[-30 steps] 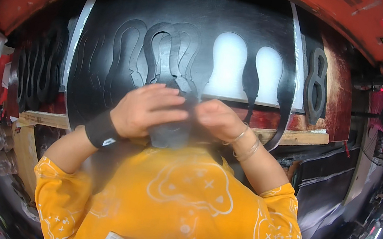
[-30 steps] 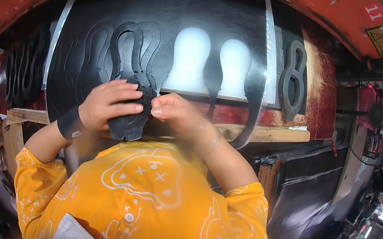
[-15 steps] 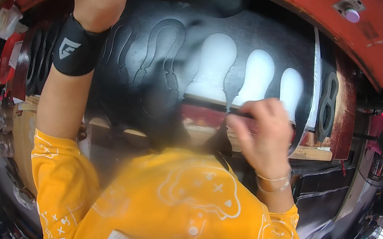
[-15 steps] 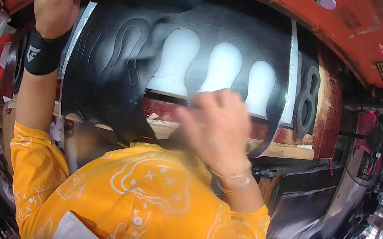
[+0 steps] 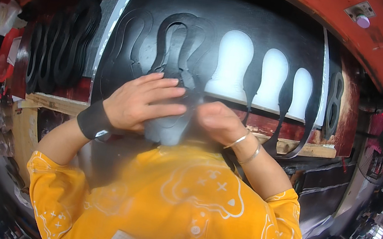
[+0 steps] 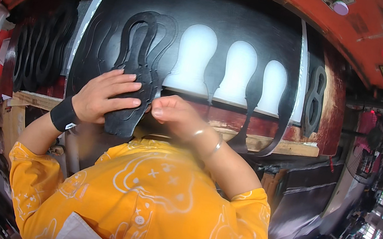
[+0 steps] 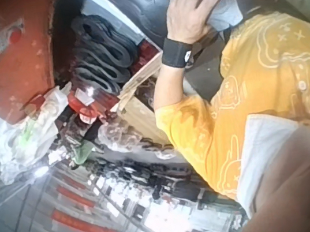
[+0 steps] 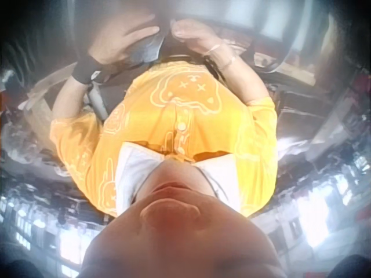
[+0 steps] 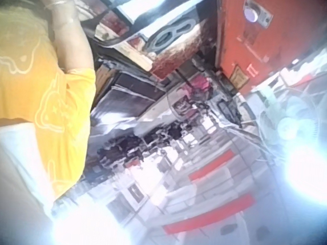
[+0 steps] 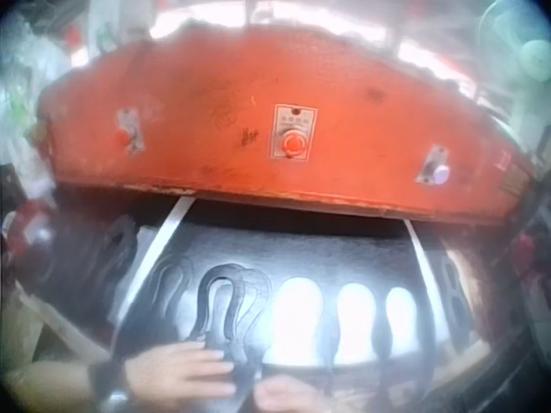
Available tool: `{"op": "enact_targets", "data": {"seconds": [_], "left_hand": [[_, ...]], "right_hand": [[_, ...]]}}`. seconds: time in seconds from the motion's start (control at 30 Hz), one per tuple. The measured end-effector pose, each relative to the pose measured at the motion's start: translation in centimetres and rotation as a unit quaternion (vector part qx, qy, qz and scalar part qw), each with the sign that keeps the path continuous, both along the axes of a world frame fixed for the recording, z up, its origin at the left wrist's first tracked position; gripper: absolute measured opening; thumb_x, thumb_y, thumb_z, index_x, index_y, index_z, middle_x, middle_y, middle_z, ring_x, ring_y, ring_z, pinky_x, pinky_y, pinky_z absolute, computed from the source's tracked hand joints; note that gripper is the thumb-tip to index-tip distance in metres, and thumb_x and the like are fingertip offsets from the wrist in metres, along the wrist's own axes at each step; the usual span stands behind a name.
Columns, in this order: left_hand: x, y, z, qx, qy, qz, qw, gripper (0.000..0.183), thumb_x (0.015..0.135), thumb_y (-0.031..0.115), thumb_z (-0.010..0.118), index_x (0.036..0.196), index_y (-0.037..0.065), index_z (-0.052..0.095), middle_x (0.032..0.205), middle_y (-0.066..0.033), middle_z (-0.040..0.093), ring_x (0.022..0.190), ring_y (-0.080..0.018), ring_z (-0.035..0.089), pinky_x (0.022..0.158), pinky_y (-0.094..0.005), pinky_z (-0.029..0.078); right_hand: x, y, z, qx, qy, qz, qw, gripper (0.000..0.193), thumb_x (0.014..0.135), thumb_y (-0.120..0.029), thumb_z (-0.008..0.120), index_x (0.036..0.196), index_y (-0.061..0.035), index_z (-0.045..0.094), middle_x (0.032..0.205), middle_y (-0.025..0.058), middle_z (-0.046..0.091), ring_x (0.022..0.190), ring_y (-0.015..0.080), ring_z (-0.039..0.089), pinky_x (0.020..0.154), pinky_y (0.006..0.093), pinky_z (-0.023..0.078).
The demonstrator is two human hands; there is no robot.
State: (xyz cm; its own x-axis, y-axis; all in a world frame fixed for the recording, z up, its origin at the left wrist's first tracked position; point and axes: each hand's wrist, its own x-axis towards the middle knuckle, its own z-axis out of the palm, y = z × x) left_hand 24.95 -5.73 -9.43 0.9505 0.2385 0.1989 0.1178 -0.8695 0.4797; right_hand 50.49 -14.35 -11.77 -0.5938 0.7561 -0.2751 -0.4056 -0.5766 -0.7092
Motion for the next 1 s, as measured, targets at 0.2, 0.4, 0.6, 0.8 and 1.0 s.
{"op": "enact_targets", "data": {"seconds": [0.2,0.4,0.6,0.8,1.0], "left_hand": [[1.0,3.7,3.2,-0.129,-0.170,0.123,0.969,0.034,0.074,0.000,0.066,0.108,0.007,0.067,0.108,-0.0131,0.067,0.096,-0.0293,0.065,0.084,-0.0340,0.052],[-2.1,12.8,11.1,-0.136,-0.591,0.183,0.774,0.039,0.093,0.021,0.060,0.124,-0.001,0.050,0.119,-0.0102,0.057,0.109,-0.0212,0.054,0.098,-0.0320,0.041],[-8.9,7.2,7.0,0.175,-0.269,0.218,0.922,0.026,0.082,0.004,0.059,0.107,0.006,0.066,0.104,-0.0123,0.067,0.095,-0.0246,0.066,0.080,-0.0319,0.053],[-8.8,0.9,0.1,0.025,-0.007,0.086,0.996,0.067,0.057,0.005,0.068,0.122,0.013,0.058,0.134,-0.0113,0.049,0.128,-0.0323,0.043,0.107,-0.0469,0.034],[-9.0,2.9,0.2,-0.041,-0.152,0.157,0.975,0.044,0.070,-0.001,0.066,0.112,0.010,0.065,0.111,-0.0121,0.064,0.106,-0.0304,0.060,0.093,-0.0388,0.048]], "right_hand": [[-1.0,-0.9,-0.1,0.182,-0.158,0.002,0.971,0.020,0.084,-0.014,0.065,0.071,-0.0042,0.052,0.101,0.0092,0.065,0.096,0.0150,0.058,0.084,0.0286,0.044],[-1.9,-1.5,5.3,0.365,-0.534,0.051,0.761,0.016,0.082,-0.012,0.067,0.075,-0.0019,0.057,0.097,0.0118,0.064,0.091,0.0187,0.060,0.080,0.0296,0.047],[-4.8,1.6,6.8,0.327,-0.448,0.027,0.831,0.019,0.083,-0.020,0.067,0.079,-0.0031,0.059,0.079,0.0077,0.061,0.074,0.0176,0.058,0.071,0.0288,0.046],[-9.5,3.9,-0.8,0.003,-0.053,0.062,0.997,0.021,0.083,-0.019,0.067,0.071,-0.0068,0.055,0.068,-0.0004,0.053,0.072,0.0051,0.046,0.063,0.0250,0.038],[-9.9,3.4,-0.6,0.042,-0.007,0.028,0.999,0.020,0.085,-0.015,0.066,0.072,-0.0074,0.053,0.091,0.0049,0.059,0.084,0.0078,0.051,0.079,0.0247,0.039]]}}
